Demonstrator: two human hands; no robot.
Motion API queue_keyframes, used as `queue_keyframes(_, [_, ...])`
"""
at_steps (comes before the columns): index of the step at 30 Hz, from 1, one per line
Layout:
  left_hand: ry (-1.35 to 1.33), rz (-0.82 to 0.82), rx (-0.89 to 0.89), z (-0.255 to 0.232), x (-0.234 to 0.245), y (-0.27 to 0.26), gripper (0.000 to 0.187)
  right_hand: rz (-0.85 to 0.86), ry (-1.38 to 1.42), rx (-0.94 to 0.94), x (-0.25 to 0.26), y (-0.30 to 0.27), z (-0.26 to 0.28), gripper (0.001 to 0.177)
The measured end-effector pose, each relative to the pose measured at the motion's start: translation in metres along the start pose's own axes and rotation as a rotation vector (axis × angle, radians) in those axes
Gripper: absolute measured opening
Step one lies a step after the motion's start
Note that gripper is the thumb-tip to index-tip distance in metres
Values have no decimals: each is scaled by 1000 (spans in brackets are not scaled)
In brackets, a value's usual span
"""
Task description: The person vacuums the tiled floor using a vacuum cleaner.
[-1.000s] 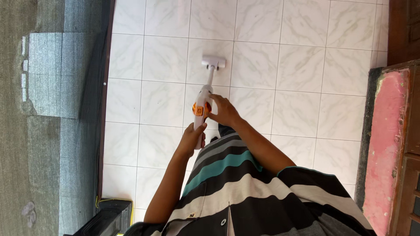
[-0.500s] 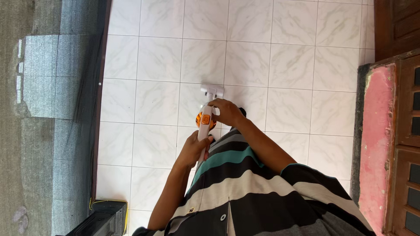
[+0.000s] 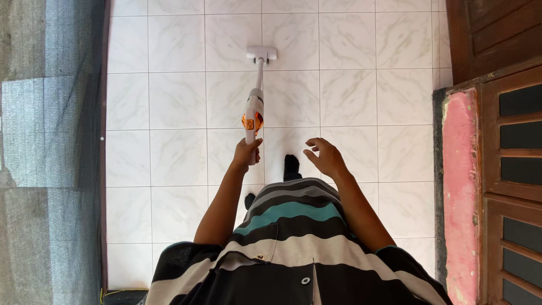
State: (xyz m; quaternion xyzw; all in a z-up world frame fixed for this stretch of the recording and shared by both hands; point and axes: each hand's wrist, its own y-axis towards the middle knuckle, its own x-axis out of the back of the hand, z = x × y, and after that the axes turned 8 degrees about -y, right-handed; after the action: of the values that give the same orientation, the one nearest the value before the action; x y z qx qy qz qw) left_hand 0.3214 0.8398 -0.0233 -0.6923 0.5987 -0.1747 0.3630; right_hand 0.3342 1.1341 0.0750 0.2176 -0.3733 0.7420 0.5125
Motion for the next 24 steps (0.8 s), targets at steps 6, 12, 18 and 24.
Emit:
queue_keyframes(6, [15,-42,15,9,-49,58,37,24,-56,-64,37,12,-49,38])
queue_keyframes(12, [52,-54,25,15,-95,23,37,78,-55,-31,27,8,-55,41])
queue_keyframes(18, [-63,-34,0,33,-97,-98,37,163,-116,65,7,-15,-38,52])
queue_keyframes(24, [-20,-36,4,66,-115,-236,41,76,-174,395,-20,-62,-9,71])
